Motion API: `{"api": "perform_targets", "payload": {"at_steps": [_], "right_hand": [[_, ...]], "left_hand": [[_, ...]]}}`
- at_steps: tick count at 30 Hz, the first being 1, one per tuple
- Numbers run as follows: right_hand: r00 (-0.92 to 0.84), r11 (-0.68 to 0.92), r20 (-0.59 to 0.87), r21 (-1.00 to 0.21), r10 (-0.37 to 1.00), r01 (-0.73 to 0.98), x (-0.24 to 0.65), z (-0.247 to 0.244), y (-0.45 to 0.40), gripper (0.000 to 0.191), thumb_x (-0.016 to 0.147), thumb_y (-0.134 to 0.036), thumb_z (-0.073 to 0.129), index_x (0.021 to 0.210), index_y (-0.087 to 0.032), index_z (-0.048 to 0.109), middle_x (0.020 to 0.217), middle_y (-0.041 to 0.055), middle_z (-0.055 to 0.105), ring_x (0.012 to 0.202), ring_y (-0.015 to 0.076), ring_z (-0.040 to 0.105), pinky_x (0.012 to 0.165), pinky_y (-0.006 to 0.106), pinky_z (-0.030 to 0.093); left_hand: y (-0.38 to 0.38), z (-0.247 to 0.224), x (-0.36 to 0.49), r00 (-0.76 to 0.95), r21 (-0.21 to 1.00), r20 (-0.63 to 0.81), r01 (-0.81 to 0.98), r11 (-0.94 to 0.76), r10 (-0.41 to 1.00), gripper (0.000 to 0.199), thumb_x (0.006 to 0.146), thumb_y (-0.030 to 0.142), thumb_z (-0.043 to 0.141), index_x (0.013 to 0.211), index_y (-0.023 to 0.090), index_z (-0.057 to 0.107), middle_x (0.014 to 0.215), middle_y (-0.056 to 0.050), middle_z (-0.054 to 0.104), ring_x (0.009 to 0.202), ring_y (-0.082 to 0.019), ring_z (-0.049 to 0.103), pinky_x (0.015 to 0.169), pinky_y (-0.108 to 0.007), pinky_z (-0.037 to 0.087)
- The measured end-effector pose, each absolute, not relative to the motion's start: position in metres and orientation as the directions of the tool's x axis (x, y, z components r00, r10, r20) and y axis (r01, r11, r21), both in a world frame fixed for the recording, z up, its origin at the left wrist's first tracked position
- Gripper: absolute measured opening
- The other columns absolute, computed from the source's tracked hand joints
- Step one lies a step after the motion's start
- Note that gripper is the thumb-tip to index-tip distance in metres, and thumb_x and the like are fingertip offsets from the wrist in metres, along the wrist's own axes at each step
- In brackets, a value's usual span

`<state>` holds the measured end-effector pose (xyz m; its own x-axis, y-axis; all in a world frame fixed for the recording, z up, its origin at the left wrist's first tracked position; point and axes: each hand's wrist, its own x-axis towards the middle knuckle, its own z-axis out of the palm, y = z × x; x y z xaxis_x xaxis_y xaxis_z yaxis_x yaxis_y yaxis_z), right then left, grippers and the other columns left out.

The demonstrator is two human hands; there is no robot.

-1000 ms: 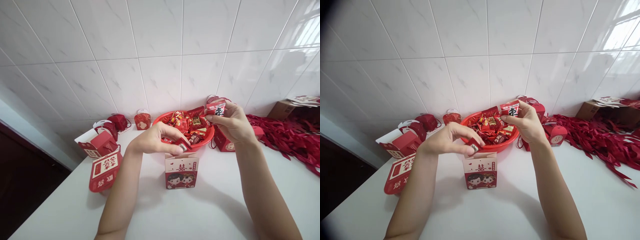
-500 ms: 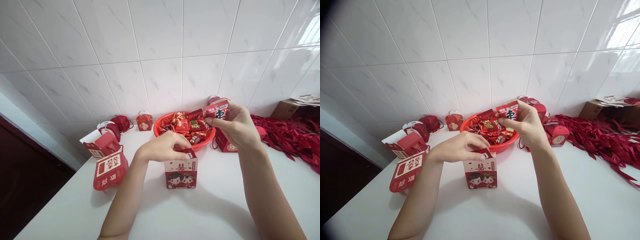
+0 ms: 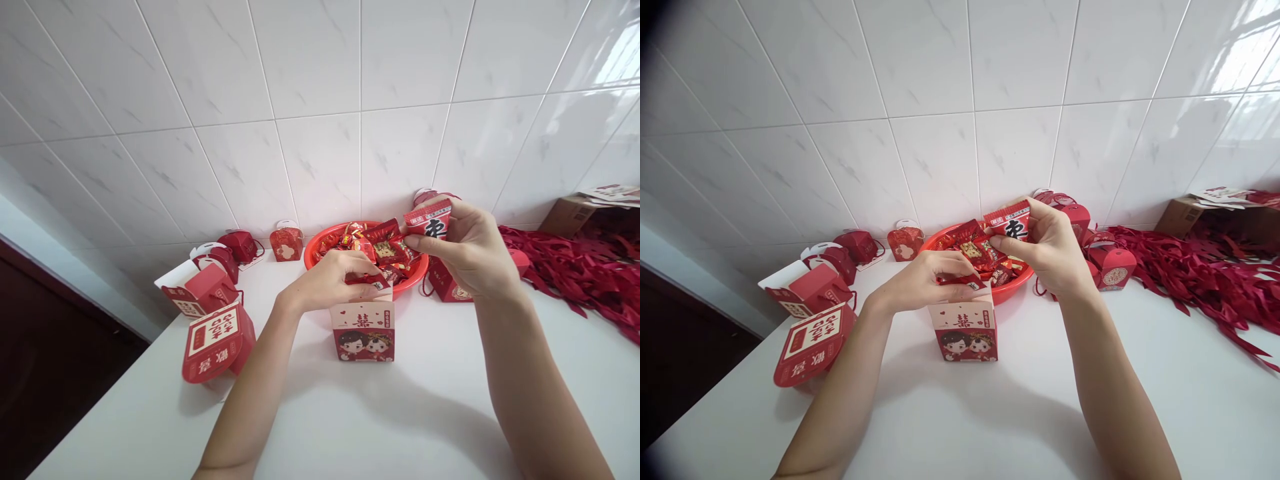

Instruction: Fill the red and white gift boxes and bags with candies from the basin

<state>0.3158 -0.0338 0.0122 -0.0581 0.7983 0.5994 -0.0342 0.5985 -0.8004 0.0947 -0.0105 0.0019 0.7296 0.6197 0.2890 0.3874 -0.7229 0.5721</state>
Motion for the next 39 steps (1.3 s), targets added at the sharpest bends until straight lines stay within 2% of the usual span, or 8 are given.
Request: {"api": "perform_targets", "payload": {"at_steps": [6,11,14,19,22,28,32,39], "right_hand": [[-0.075,0.604,0.606,-0.795,0.792,-0.053,0.316,0.012,-0.034,0.021,0.069,-0.019,0.084,0.085,-0.026,0.072,0.083,-0.0011,0.072,0.077,0.0199,0.067,0.067,0.035,0.055],[-0.071,0.611,0.612,-0.791,0.787,-0.040,0.317,0.012,-0.034,0.020,0.069,-0.020,0.084,0.083,-0.026,0.071,0.083,-0.0008,0.072,0.077,0.0202,0.067,0.067,0.035,0.055],[-0.081,0.614,0.613,-0.789,0.786,-0.009,0.317,0.013,-0.035,0.017,0.071,-0.023,0.083,0.082,-0.026,0.071,0.081,-0.0008,0.070,0.076,0.0196,0.066,0.066,0.034,0.055],[-0.090,0.604,0.600,-0.797,0.795,0.021,0.316,0.014,-0.036,0.018,0.071,-0.028,0.084,0.081,-0.024,0.070,0.077,-0.0006,0.067,0.071,0.0173,0.063,0.061,0.032,0.055],[-0.093,0.595,0.590,-0.803,0.802,0.034,0.315,0.014,-0.036,0.021,0.070,-0.031,0.085,0.081,-0.024,0.069,0.075,-0.0008,0.066,0.068,0.0162,0.062,0.059,0.030,0.054],[-0.102,0.595,0.589,-0.802,0.802,0.048,0.314,0.015,-0.038,0.020,0.070,-0.030,0.085,0.082,-0.024,0.070,0.076,-0.0001,0.066,0.070,0.0162,0.062,0.059,0.030,0.055],[-0.117,0.587,0.579,-0.808,0.807,0.053,0.312,0.015,-0.038,0.021,0.071,-0.031,0.085,0.083,-0.023,0.071,0.076,0.0005,0.066,0.069,0.0162,0.062,0.058,0.029,0.055],[-0.135,0.611,0.597,-0.785,0.791,0.102,0.310,0.015,-0.039,0.017,0.072,-0.028,0.084,0.081,-0.022,0.071,0.078,0.0017,0.067,0.070,0.0170,0.063,0.057,0.029,0.054]], "left_hand": [[-0.004,-0.006,0.094,0.714,0.673,0.205,0.394,-0.627,0.669,0.025,0.078,0.022,0.074,0.101,0.021,0.063,0.105,-0.002,0.068,0.088,-0.018,0.066,0.077,-0.031,0.052],[0.000,-0.006,0.091,0.770,0.643,0.190,0.371,-0.670,0.609,0.013,0.079,0.020,0.070,0.086,0.020,0.060,0.096,-0.001,0.064,0.091,-0.018,0.062,0.080,-0.032,0.051],[0.000,-0.003,0.088,0.790,0.631,0.154,0.383,-0.674,0.593,0.015,0.077,0.021,0.071,0.076,0.019,0.056,0.097,-0.002,0.062,0.089,-0.018,0.060,0.077,-0.031,0.049],[-0.002,-0.001,0.086,0.750,0.648,0.158,0.412,-0.641,0.642,0.012,0.077,0.017,0.066,0.083,0.020,0.057,0.088,0.000,0.061,0.086,-0.017,0.059,0.078,-0.032,0.049],[-0.003,0.000,0.084,0.770,0.631,0.160,0.402,-0.664,0.618,0.010,0.077,0.016,0.065,0.075,0.020,0.055,0.088,-0.001,0.062,0.093,-0.019,0.061,0.080,-0.032,0.049],[-0.001,0.005,0.072,0.786,0.624,0.117,0.418,-0.661,0.607,0.014,0.079,0.013,0.059,0.071,0.018,0.070,0.110,-0.006,0.070,0.101,-0.021,0.065,0.081,-0.028,0.050],[0.002,0.004,0.069,0.752,0.641,0.131,0.432,-0.634,0.646,0.019,0.080,0.015,0.061,0.085,0.021,0.077,0.103,-0.005,0.074,0.094,-0.020,0.067,0.078,-0.027,0.051],[0.002,0.001,0.070,0.719,0.577,0.054,0.544,-0.609,0.693,0.010,0.074,0.018,0.068,0.080,0.021,0.076,0.095,-0.003,0.074,0.095,-0.021,0.066,0.079,-0.026,0.048]]}}
